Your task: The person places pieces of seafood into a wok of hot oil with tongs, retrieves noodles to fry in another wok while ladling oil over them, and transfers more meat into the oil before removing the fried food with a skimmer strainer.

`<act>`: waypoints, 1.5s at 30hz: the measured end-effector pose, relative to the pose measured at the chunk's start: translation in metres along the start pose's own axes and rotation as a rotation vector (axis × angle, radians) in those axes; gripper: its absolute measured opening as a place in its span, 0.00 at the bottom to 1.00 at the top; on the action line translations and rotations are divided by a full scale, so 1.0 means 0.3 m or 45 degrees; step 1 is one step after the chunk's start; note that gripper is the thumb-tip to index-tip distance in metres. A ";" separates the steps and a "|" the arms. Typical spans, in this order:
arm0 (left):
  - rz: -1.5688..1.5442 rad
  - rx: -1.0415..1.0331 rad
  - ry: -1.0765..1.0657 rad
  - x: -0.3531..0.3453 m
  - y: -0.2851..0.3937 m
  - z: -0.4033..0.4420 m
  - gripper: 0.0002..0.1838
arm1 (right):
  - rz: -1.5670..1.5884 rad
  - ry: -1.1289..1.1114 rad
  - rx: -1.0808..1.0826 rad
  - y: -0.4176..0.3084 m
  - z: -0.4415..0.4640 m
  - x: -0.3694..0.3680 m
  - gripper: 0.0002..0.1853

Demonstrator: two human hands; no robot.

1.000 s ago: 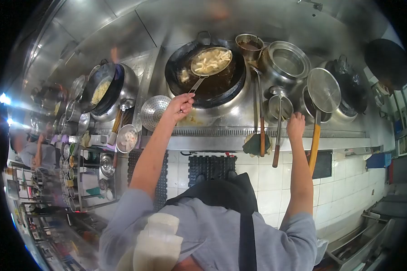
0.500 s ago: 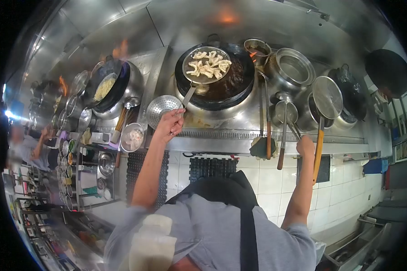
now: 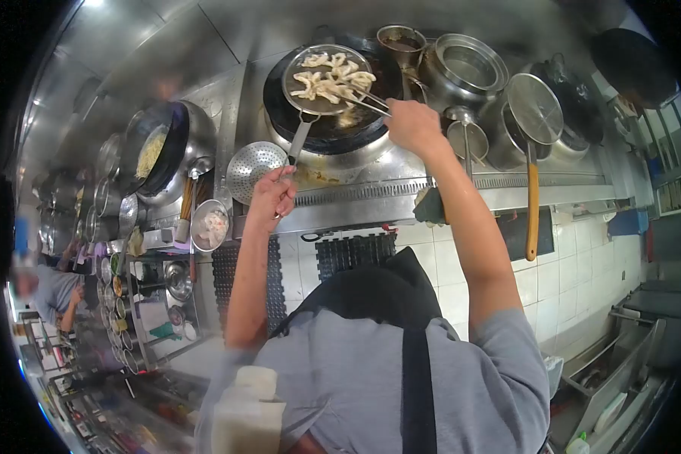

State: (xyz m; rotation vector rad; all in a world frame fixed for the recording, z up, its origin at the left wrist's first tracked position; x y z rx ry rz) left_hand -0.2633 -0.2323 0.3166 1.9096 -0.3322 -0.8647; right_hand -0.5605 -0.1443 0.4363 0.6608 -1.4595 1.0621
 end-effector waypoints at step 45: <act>1.106 -0.513 0.456 0.091 0.175 -0.038 0.23 | 0.137 0.012 -0.095 -0.026 0.197 -0.145 0.14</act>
Point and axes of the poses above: each hand's wrist, its own z-axis towards the middle knuckle, its own x-axis out of the back of the hand, y = z × x, the point moved 8 cm from there along z, towards the middle knuckle, and after that the axes turned 3 degrees about -x, right-handed, at the moved point
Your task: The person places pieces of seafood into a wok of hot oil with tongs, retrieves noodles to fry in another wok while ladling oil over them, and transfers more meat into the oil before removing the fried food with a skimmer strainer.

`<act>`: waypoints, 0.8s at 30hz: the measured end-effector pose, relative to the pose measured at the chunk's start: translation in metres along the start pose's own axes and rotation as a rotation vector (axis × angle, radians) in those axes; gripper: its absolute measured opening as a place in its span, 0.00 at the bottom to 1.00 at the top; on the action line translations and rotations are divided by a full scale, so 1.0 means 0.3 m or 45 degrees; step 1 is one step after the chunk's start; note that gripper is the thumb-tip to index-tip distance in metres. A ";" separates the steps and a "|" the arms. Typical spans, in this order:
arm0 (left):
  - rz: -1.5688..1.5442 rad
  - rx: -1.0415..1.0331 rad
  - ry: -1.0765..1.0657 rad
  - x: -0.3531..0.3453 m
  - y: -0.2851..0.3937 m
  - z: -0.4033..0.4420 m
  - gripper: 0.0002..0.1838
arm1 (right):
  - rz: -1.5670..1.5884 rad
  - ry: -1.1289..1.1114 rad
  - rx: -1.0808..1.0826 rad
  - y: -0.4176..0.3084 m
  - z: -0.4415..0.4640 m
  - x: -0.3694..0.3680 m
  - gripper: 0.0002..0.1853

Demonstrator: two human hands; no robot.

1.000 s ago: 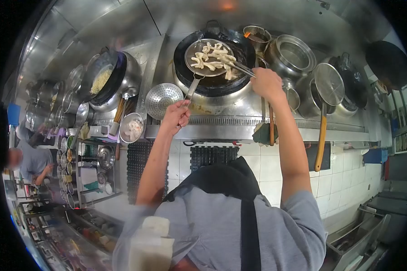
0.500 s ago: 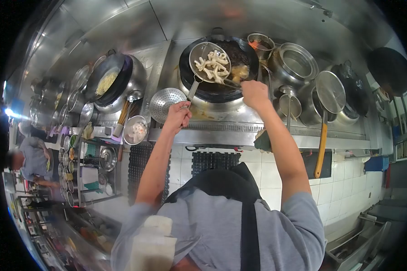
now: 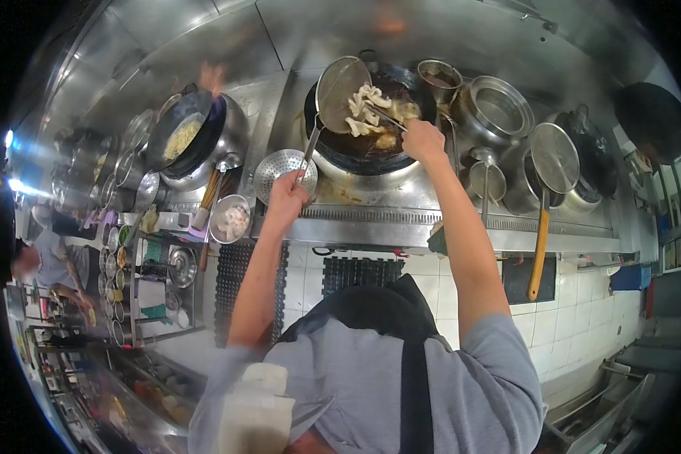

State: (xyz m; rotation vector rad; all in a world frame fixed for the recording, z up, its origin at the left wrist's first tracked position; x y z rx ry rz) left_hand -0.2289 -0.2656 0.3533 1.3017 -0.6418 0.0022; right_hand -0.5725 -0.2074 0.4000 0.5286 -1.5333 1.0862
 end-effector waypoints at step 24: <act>-0.427 0.466 -0.194 -0.212 -0.114 0.238 0.09 | 0.042 0.084 -0.344 0.429 -0.831 0.271 0.22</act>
Point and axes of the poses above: each hand's wrist, its own z-axis towards the middle knuckle, its own x-axis out of the back of the hand, y = z × x, the point moved 8 cm from there along z, towards the middle knuckle, and after that the axes turned 3 degrees about -x, right-handed, at the moved point
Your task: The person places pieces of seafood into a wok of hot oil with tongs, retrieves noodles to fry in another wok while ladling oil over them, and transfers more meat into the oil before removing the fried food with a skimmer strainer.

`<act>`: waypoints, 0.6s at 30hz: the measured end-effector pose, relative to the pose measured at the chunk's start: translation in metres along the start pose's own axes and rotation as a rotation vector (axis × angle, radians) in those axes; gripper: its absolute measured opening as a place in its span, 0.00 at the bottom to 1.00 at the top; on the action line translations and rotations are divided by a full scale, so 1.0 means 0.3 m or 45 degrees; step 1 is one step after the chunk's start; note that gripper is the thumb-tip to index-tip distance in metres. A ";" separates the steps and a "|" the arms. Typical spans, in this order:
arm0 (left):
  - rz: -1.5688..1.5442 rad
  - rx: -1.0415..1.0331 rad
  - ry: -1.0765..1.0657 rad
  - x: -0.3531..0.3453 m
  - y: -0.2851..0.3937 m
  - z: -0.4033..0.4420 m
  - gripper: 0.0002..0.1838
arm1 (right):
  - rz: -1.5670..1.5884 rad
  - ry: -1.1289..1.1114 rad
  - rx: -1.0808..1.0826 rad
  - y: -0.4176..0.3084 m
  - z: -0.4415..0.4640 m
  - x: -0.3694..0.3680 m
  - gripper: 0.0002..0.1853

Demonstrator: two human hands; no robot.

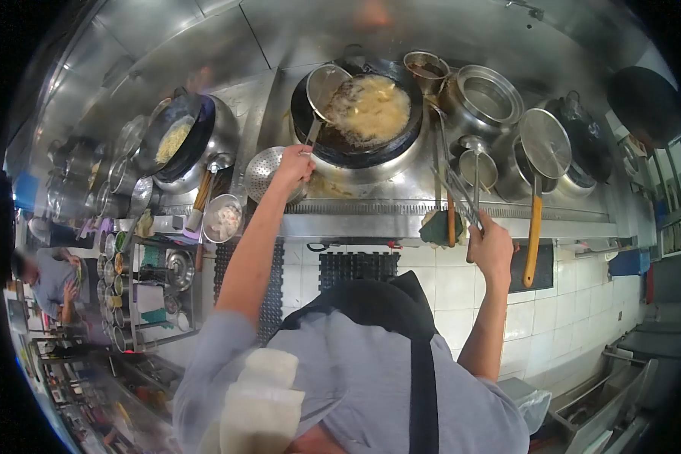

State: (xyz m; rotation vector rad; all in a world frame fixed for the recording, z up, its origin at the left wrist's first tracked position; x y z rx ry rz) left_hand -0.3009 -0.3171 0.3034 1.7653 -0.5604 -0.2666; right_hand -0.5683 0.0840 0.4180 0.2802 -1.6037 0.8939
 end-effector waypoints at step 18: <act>-0.535 0.110 -0.275 0.040 -0.013 -0.252 0.17 | 0.094 -0.011 0.206 -0.118 0.130 -0.022 0.22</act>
Point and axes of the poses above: each hand's wrist, its own z-axis towards the middle knuckle, its own x-axis out of the back of the hand, y = z × x, the point moved 8 cm from there along z, towards the middle knuckle, and after that the axes turned 3 degrees about -x, right-handed, at the moved point
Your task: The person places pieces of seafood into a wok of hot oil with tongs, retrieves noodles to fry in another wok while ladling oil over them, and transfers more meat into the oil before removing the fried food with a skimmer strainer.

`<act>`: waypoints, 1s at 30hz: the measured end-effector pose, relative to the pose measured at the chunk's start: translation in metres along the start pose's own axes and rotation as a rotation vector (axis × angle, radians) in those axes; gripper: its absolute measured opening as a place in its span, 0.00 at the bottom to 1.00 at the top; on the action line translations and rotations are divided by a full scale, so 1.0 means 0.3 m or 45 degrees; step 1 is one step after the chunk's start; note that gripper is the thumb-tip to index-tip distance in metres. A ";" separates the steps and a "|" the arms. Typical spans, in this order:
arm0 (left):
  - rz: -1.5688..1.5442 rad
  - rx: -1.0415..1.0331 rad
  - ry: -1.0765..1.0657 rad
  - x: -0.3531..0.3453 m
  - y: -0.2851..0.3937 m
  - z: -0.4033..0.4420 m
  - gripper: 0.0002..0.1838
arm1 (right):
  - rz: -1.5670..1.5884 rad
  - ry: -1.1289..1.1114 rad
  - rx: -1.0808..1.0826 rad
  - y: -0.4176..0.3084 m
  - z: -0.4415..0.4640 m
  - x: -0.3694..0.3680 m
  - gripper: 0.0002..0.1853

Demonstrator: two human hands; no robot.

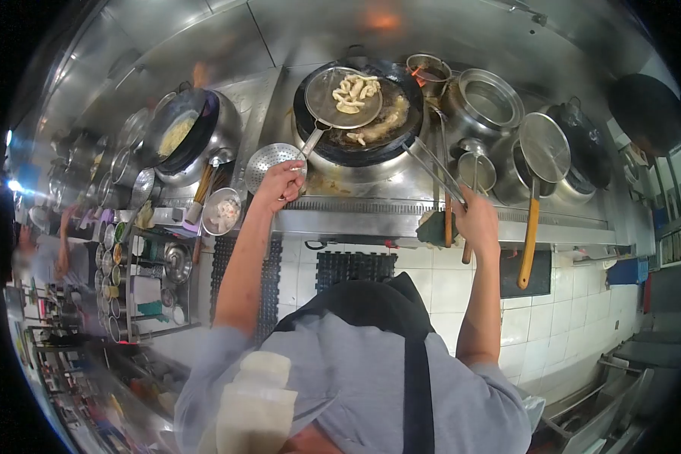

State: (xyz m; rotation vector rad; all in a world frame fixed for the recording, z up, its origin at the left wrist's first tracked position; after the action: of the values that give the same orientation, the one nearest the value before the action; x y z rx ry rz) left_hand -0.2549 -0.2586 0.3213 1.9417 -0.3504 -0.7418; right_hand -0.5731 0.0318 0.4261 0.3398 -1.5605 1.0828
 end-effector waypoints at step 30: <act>1.327 -0.634 0.514 -0.004 0.230 -0.212 0.21 | -0.240 -0.063 0.037 -0.182 0.321 -0.142 0.20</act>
State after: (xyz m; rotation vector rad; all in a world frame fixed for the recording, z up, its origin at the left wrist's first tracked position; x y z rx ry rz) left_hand -0.2107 -0.2457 0.4031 1.1444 -0.7488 0.2368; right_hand -0.5807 -0.0863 0.4198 0.5262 -1.5241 0.9570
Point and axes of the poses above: each hand's wrist, its own z-axis towards the middle knuckle, its own x-axis out of the back of the hand, y = z × x, the point moved 8 cm from there along z, towards the middle knuckle, and after that the axes turned 3 degrees about -x, right-handed, at the moved point
